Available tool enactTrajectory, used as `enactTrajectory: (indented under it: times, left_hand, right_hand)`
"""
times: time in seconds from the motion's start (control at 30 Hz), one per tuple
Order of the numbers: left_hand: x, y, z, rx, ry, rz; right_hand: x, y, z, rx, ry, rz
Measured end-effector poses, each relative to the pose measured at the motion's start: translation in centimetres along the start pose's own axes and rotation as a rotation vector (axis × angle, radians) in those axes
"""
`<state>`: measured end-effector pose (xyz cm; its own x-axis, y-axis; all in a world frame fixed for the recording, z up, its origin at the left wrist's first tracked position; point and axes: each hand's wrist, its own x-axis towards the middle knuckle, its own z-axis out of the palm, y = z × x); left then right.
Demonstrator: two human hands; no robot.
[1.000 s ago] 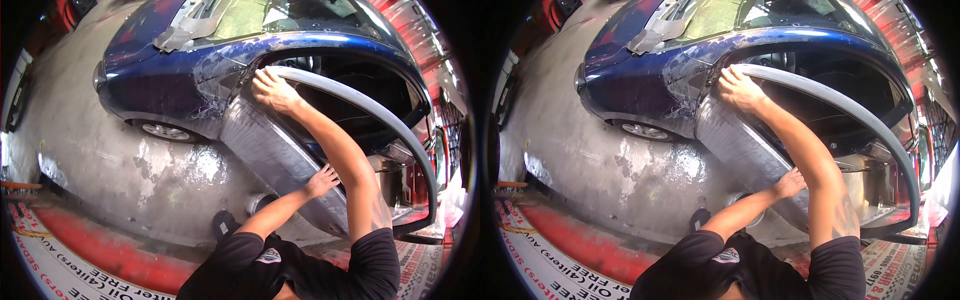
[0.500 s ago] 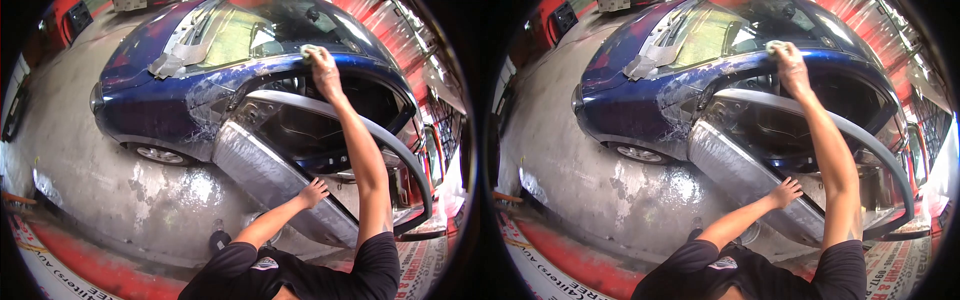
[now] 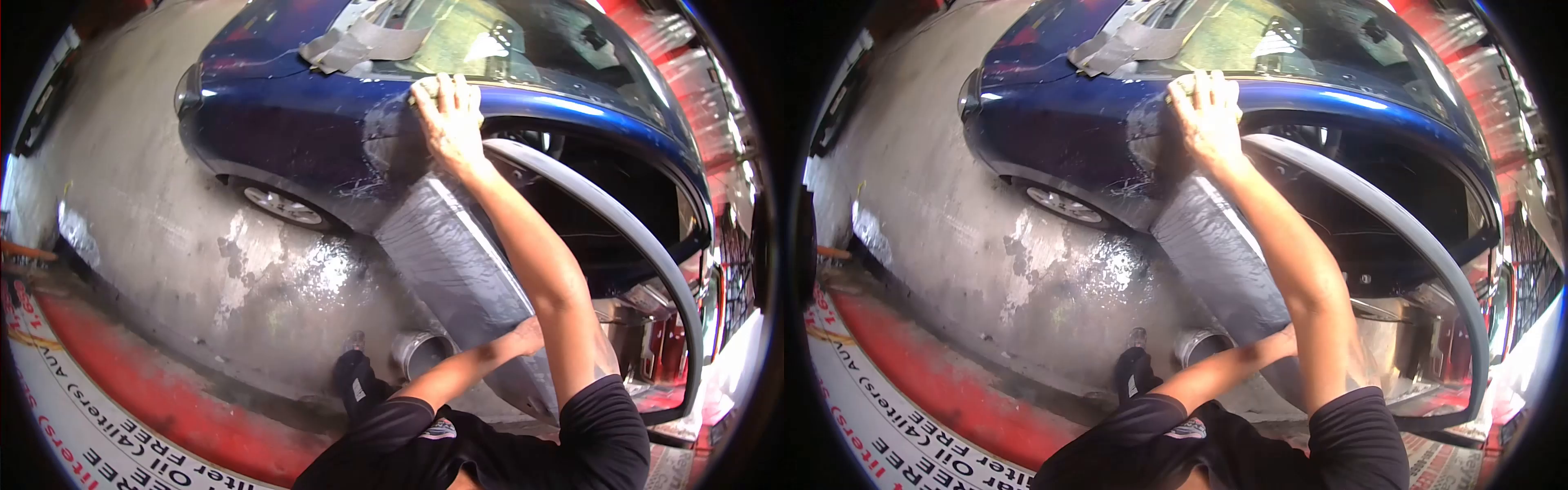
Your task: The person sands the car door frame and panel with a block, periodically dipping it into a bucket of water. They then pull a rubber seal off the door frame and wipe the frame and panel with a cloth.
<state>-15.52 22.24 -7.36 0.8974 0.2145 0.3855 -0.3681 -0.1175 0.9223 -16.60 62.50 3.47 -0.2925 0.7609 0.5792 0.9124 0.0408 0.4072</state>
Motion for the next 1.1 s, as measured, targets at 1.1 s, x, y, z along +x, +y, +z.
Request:
enactTrajectory:
  times: [1.1]
  left_hand:
    - [0.3,-4.4,2.6,0.806,-0.147,0.258]
  right_hand:
    - [-5.0,4.8,-5.4,-0.067,-0.455,-0.455]
